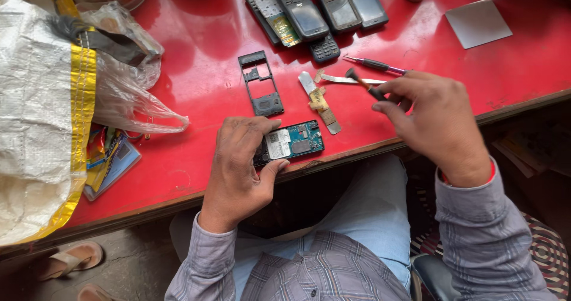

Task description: The person disassembles a feature phone at a red workbench, separating the housing and lifting out the internal board, then uses a screwdriver to work on the phone's components and repositions the parts on the bench.

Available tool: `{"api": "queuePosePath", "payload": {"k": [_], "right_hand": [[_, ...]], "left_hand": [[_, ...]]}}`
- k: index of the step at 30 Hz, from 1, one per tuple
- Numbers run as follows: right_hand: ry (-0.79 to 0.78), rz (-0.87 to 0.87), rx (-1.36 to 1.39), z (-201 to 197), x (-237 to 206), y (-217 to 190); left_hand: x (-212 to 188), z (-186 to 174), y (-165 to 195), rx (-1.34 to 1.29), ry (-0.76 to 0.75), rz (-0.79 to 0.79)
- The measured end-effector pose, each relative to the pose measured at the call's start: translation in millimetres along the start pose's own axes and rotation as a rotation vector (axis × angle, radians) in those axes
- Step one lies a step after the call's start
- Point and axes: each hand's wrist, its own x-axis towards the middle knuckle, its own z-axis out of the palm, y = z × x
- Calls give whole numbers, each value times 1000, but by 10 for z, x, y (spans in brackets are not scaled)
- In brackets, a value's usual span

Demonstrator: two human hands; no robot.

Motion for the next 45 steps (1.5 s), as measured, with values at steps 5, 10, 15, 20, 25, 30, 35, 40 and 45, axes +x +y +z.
{"api": "queuePosePath", "payload": {"k": [5,10,15,20,25,30,35,40,45], "right_hand": [[29,-106,-163,108,-39,-3],[112,-82,-121,189,-29,-75],[64,-76,55,439,62,-275],[83,-91,88,659,177,-415],[95,-91,242,549,157,-398],[-80,-65,492,281,45,-369],[-36,-315,365,216,20,-471],[25,-467,185,292,81,-597],[61,-535,73,343,95,-650]], "left_hand": [[11,12,25,19,-9,-7],[5,4,38,10,-5,-23],[1,15,37,17,-10,-3],[-20,-22,24,6,-7,1],[-39,-61,-11,-16,-16,-15],[-59,-66,-40,-58,-26,19],[-60,-64,-68,-97,-45,23],[-66,-76,-77,-118,-37,51],[-90,-80,-82,-130,-31,37]]}}
